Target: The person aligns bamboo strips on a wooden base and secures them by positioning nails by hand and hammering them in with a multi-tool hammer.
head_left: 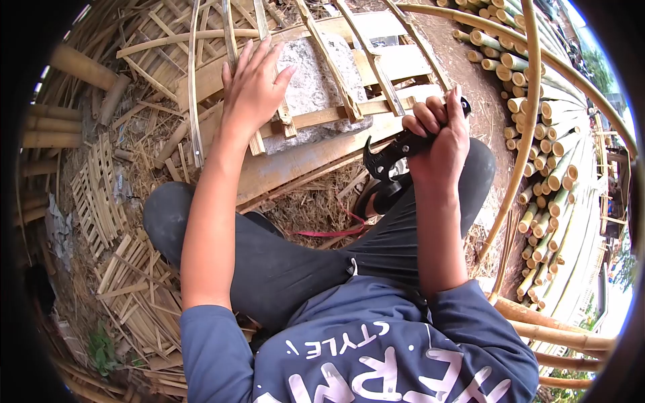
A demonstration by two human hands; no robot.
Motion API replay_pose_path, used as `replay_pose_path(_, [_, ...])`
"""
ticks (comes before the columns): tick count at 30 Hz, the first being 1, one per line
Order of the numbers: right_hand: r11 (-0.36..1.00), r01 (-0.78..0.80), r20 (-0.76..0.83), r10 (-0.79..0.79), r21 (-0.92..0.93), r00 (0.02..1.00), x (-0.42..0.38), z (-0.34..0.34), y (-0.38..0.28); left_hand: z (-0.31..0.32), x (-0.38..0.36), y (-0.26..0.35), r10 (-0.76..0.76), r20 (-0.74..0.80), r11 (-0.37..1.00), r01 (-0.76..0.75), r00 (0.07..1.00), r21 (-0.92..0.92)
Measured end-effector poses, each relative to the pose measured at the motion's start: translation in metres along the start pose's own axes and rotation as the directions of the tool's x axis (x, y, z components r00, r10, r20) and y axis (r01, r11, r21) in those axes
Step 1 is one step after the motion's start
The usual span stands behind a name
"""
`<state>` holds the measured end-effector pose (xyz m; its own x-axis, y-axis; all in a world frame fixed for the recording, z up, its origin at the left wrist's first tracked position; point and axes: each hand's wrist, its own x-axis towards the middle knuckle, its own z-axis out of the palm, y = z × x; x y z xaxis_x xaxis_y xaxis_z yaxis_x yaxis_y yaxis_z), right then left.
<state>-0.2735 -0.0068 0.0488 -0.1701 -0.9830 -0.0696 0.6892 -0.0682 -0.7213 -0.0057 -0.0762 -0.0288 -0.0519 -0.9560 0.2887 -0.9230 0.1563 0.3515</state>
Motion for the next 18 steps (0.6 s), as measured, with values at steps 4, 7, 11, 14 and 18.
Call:
replay_pose_path(4, [0.997,-0.02,0.041,0.017,0.072,0.999,0.019,0.023,0.012,-0.002,0.0,0.005,-0.01,0.005,1.0,0.01,1.0,-0.028])
replay_pose_path(7, [0.987,-0.078,0.085,0.067,0.14,0.994,0.038,0.042,0.021,-0.005,-0.004,0.008,-0.006,-0.029,0.999,0.005,1.0,-0.033])
replay_pose_path(11, [0.986,-0.131,0.17,0.111,0.106,0.979,0.065,0.052,0.035,-0.001,-0.003,0.009,0.058,-0.152,0.997,-0.064,0.987,-0.031])
replay_pose_path(14, [0.981,-0.169,0.183,0.149,0.098,0.972,0.079,0.063,0.048,0.005,-0.003,0.002,0.152,-0.245,0.987,-0.161,0.957,-0.016])
replay_pose_path(18, [0.971,-0.237,0.312,0.217,0.028,0.925,0.092,0.076,0.066,0.001,-0.006,-0.001,0.173,-0.249,0.97,-0.208,0.953,-0.124])
